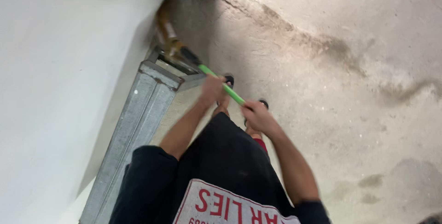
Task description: The person sweeps a concrete floor by hand using a broom with a green handle, moving dust and small debris across the room.
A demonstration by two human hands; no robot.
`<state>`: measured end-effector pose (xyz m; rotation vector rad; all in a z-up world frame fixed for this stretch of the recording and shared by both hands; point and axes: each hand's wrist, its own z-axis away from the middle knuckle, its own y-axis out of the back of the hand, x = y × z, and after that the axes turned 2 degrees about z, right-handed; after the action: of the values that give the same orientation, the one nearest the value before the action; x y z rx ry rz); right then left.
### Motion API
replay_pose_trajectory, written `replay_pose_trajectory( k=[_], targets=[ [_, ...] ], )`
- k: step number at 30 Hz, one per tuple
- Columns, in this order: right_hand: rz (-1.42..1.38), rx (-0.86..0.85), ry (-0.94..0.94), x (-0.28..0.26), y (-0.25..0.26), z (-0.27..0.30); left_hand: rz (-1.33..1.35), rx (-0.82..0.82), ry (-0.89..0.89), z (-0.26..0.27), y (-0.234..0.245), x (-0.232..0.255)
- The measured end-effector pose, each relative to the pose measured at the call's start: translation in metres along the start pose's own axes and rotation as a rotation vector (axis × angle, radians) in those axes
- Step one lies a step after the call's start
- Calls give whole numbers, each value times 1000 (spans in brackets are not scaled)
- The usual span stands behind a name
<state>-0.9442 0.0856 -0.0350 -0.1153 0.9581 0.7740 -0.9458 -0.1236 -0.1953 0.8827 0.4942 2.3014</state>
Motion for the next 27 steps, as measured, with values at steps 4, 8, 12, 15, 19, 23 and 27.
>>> replay_pose_trajectory(
  k=[4, 8, 12, 15, 19, 23, 27],
  targets=[
    [-167, 29, -147, 13, 11, -11, -399, -2, -412, -25, -7, 4],
    [-79, 165, -328, -12, 78, 55, -161, -66, -538, -1, -57, 102],
    [97, 252, -320, -41, 133, 95, -130, -156, -522, 20, -76, 192],
    [43, 184, -405, -33, 149, 141, -193, -201, -589, 50, -90, 224],
    [-151, 386, -483, 3, 144, 286, -309, -274, -825, 133, -125, 264],
    [-302, 657, -550, 36, 109, 430, -323, -526, -1056, 240, -170, 312],
    [-239, 712, -613, 62, 63, 475, -582, -902, -1278, 282, -200, 323]
  ],
)
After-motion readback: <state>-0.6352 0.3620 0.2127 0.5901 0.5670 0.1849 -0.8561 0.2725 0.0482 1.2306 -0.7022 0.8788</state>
